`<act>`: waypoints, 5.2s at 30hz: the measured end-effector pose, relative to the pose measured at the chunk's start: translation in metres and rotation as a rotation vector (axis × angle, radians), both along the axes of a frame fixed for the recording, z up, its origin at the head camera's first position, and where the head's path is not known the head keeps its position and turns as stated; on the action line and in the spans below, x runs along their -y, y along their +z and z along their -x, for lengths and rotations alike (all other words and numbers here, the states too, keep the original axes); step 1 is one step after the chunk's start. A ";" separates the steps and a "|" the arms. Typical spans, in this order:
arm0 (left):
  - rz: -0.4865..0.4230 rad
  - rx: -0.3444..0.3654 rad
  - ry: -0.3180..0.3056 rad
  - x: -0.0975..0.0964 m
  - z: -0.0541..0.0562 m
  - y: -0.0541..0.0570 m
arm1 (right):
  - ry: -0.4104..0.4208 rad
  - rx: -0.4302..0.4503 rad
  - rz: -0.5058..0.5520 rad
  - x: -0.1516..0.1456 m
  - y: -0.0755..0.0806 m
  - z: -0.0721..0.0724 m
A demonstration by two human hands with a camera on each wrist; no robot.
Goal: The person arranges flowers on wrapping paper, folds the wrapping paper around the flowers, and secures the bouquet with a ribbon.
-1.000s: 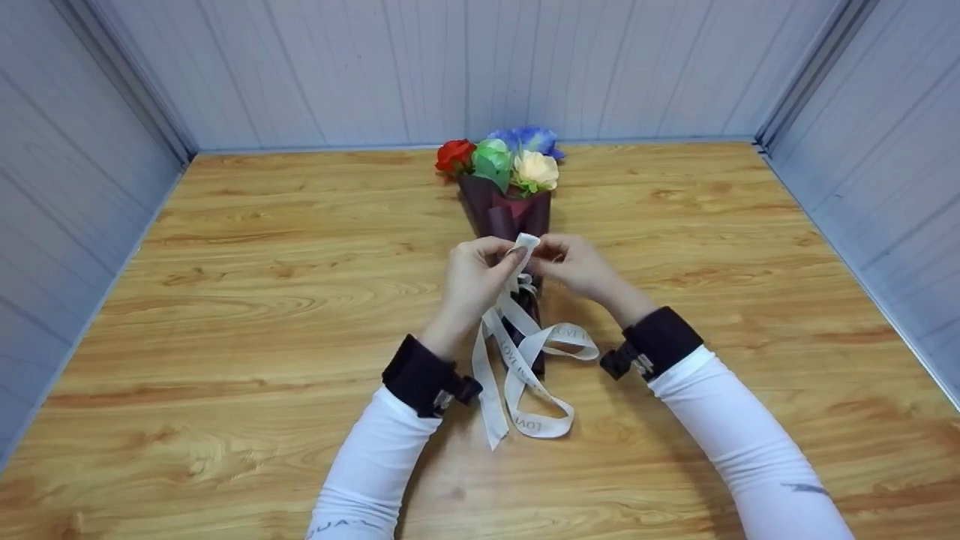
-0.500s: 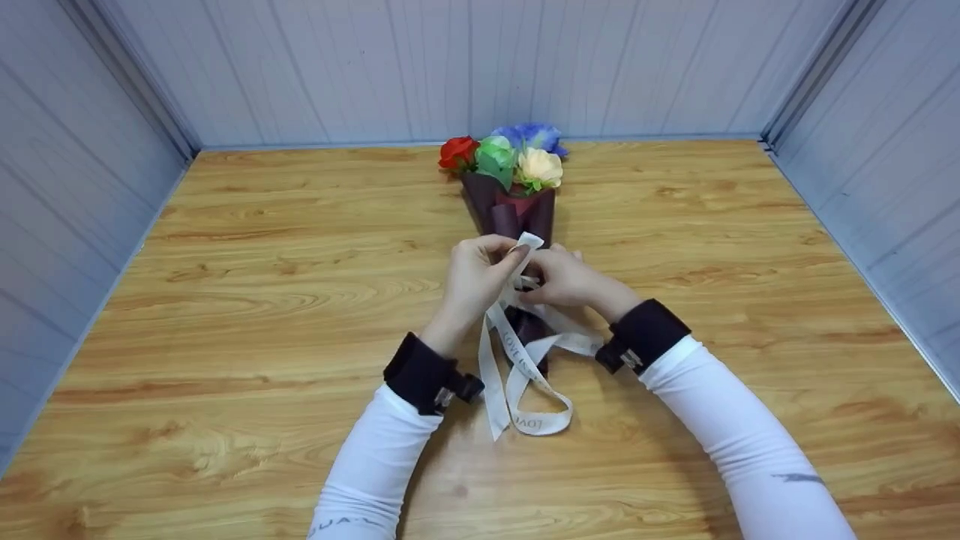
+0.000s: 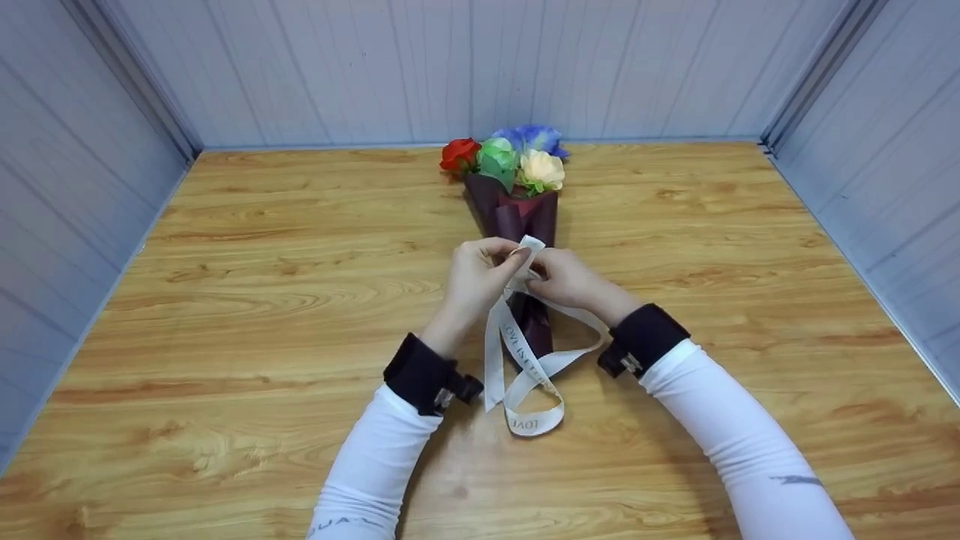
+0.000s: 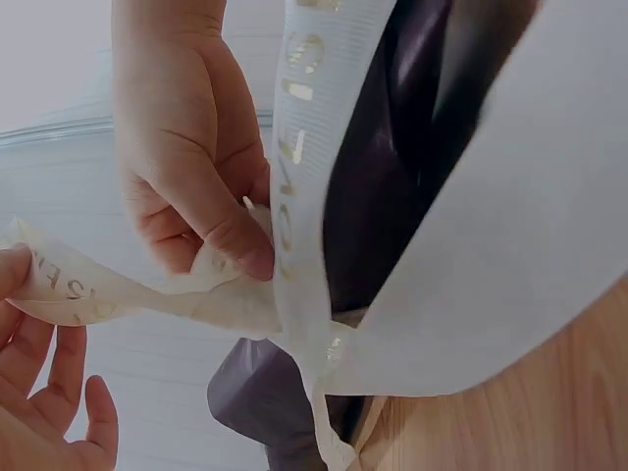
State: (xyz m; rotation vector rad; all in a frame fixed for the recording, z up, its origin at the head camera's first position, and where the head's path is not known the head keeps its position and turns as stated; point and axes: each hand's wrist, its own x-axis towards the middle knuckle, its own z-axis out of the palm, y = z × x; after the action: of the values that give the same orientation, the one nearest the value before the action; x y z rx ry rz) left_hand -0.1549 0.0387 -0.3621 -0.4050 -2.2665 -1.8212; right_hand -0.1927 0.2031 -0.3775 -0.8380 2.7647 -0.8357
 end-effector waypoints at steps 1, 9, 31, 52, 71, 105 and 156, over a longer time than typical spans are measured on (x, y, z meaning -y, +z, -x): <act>0.004 0.000 -0.002 0.000 0.000 -0.001 | -0.006 -0.013 0.003 0.000 -0.001 -0.001; -0.010 0.016 -0.014 0.000 0.001 -0.001 | -0.009 -0.047 0.074 -0.003 -0.003 -0.001; 0.034 0.016 -0.020 0.006 0.002 -0.001 | -0.106 -0.052 0.072 0.001 0.002 -0.001; -0.023 0.027 -0.046 0.028 0.014 -0.008 | -0.239 0.559 0.804 -0.010 -0.008 0.003; -0.030 0.045 -0.058 0.037 0.019 -0.012 | -0.619 0.585 0.982 -0.010 -0.005 0.007; -0.053 0.134 0.066 0.055 0.037 -0.028 | -0.631 0.360 0.674 -0.055 0.003 0.012; 0.317 0.312 0.086 0.078 0.027 -0.043 | -0.849 0.284 0.563 -0.102 -0.014 0.001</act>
State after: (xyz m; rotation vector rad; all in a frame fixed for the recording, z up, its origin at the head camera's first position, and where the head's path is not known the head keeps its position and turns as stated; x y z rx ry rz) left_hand -0.1821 -0.0389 -0.4048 -0.0690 -2.7485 -1.5774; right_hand -0.1941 0.3047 -0.3919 0.4761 2.5869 -1.7345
